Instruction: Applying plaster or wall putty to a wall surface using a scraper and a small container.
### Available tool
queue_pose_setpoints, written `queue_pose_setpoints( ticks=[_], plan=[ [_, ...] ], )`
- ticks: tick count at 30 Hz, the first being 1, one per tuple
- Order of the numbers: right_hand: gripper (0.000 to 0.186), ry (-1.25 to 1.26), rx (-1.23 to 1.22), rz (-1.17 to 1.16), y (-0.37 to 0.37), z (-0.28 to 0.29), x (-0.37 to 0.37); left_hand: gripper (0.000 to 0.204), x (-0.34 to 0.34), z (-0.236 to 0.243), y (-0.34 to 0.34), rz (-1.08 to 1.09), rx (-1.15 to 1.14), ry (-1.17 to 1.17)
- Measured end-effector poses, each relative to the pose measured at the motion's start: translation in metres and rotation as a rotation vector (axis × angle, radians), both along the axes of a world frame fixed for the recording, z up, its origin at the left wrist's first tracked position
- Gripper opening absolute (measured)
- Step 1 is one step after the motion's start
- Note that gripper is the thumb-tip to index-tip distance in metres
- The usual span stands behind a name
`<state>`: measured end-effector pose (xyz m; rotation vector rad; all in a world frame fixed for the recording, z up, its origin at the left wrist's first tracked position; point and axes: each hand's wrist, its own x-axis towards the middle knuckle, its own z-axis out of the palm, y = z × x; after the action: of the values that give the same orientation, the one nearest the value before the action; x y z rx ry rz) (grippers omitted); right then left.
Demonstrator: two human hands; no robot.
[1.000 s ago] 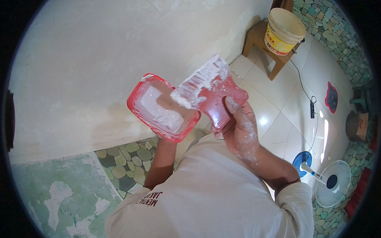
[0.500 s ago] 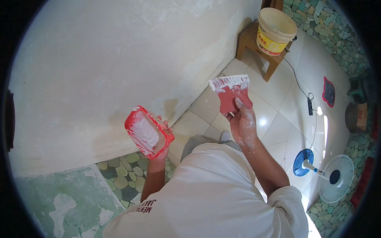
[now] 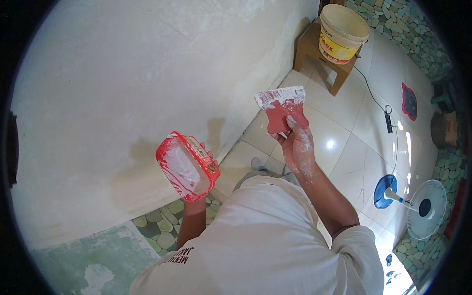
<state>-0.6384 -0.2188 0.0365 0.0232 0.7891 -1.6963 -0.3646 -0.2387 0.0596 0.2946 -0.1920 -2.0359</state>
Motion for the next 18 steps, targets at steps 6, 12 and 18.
queue_pose_setpoints(
  ticks=[6, 12, 18],
  plan=[
    [0.032, 0.007, -0.003, -0.065, -0.024, 0.001, 0.023, 0.063, 0.023, 0.006, -0.036, -0.172, -0.023, 0.036],
    [0.028, 0.052, 0.016, -0.155, -0.039, -0.024, 0.039, 0.07, 0.052, -0.013, -0.067, -0.183, -0.06, -0.018],
    [0.023, 0.05, 0.191, -0.222, -0.037, -0.081, 0.043, 0.069, 0.054, 0.002, -0.076, -0.289, 0.026, -0.151]
  ],
)
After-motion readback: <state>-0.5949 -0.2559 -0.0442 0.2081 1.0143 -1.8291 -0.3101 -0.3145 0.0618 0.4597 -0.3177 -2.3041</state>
